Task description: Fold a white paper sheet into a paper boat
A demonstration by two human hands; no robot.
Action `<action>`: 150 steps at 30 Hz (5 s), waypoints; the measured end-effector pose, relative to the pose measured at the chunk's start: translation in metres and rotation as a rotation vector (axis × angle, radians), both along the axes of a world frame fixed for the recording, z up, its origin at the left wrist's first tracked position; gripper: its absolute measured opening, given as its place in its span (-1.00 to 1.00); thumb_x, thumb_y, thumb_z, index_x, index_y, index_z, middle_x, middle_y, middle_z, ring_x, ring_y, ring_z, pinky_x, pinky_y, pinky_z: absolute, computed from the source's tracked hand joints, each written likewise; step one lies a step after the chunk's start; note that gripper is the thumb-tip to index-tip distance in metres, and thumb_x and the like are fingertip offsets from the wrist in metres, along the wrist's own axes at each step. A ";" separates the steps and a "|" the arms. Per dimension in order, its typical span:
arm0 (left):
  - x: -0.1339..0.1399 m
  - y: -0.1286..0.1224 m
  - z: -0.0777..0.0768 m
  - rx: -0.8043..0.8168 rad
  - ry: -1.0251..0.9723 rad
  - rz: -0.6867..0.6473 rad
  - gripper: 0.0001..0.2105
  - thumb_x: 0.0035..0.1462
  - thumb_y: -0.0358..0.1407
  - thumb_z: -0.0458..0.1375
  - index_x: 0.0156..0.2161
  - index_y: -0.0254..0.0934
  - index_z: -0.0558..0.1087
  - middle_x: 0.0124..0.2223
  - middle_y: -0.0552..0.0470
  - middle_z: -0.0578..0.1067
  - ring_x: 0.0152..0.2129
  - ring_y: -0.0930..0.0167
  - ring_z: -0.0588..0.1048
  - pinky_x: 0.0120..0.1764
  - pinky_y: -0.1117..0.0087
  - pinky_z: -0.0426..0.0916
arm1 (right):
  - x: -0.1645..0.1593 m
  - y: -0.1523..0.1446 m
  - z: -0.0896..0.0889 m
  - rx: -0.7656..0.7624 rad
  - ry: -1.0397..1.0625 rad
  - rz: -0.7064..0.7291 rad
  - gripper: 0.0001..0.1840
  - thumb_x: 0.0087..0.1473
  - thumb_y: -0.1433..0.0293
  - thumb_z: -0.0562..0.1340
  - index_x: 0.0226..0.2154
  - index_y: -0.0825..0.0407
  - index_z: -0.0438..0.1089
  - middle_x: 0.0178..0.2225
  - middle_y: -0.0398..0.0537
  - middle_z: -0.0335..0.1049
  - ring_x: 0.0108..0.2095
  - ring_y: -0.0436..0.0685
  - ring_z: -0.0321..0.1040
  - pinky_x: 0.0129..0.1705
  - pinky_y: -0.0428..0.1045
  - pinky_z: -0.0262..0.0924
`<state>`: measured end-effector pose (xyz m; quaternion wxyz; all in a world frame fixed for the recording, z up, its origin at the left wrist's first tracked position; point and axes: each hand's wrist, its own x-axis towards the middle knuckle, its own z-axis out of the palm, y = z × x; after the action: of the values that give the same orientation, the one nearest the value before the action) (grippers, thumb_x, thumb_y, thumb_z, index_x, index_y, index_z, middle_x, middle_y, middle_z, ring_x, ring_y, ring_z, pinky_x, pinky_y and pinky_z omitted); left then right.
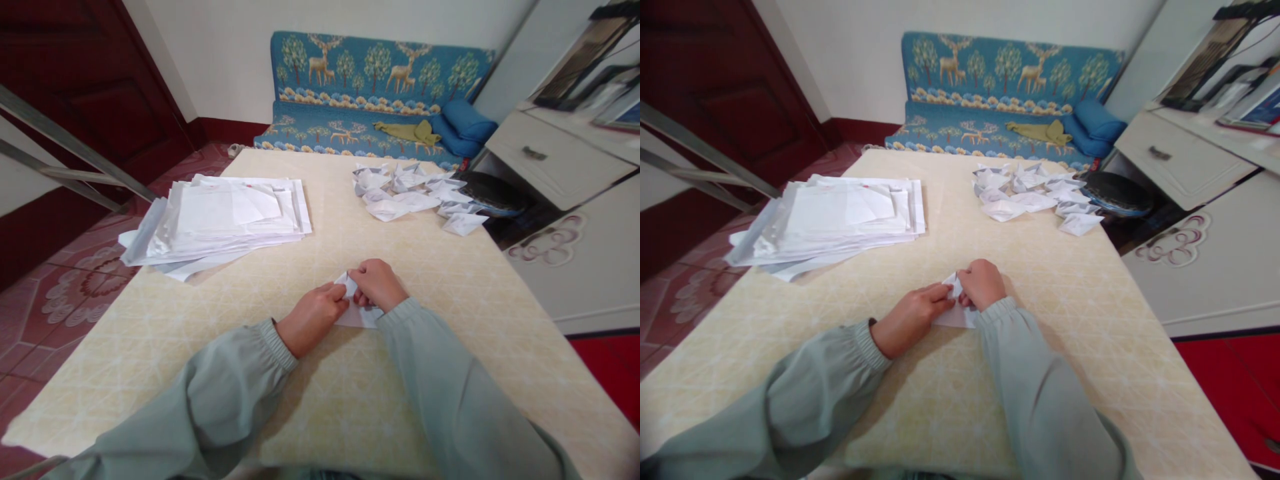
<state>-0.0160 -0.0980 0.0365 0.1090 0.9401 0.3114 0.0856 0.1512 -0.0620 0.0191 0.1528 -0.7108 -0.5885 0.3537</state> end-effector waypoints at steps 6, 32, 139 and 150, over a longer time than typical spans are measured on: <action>0.001 0.000 0.000 0.025 0.028 -0.004 -0.78 0.21 -0.44 -0.07 -0.31 -0.37 0.43 -0.28 -0.02 0.38 -0.31 0.41 0.33 -0.22 0.43 0.27 | -0.003 -0.001 0.007 -0.024 -0.007 -0.002 -0.58 0.13 0.22 0.03 -0.57 0.13 0.37 -0.68 0.01 0.43 -0.77 -0.03 0.29 -0.73 -0.19 0.10; 0.001 0.000 -0.004 0.053 -0.002 0.010 -0.75 0.24 -0.40 -0.10 -0.33 -0.36 0.42 -0.29 -0.01 0.38 -0.32 0.40 0.33 -0.25 0.43 0.27 | -0.005 0.001 0.016 -0.094 0.093 -0.013 -0.65 0.07 0.33 0.06 -0.68 0.09 0.25 -0.79 -0.04 0.33 -0.84 -0.01 0.20 -0.83 -0.17 0.02; 0.001 -0.014 -0.004 0.195 -0.126 0.043 -0.74 0.19 -0.44 -0.08 -0.32 -0.40 0.47 -0.22 -0.12 0.47 -0.27 0.32 0.36 -0.17 0.28 0.37 | -0.005 0.000 0.015 -0.120 0.223 -0.128 -0.71 -0.03 0.35 0.18 -0.69 0.07 0.19 -0.79 -0.08 0.33 -0.83 -0.04 0.19 -0.82 -0.20 -0.02; 0.000 -0.015 -0.014 0.215 -0.107 0.061 -0.75 0.17 -0.45 -0.04 -0.09 -0.42 0.40 -0.13 -0.15 0.46 -0.27 0.33 0.36 -0.19 0.30 0.39 | -0.004 0.000 0.015 -0.115 0.229 -0.132 -0.72 -0.02 0.34 0.19 -0.67 0.07 0.22 -0.80 -0.11 0.32 -0.83 -0.04 0.18 -0.82 -0.19 -0.02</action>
<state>-0.0160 -0.1129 0.0228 0.0216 0.9306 0.3225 0.1717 0.1470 -0.0618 0.0343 0.2010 -0.7106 -0.4979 0.4547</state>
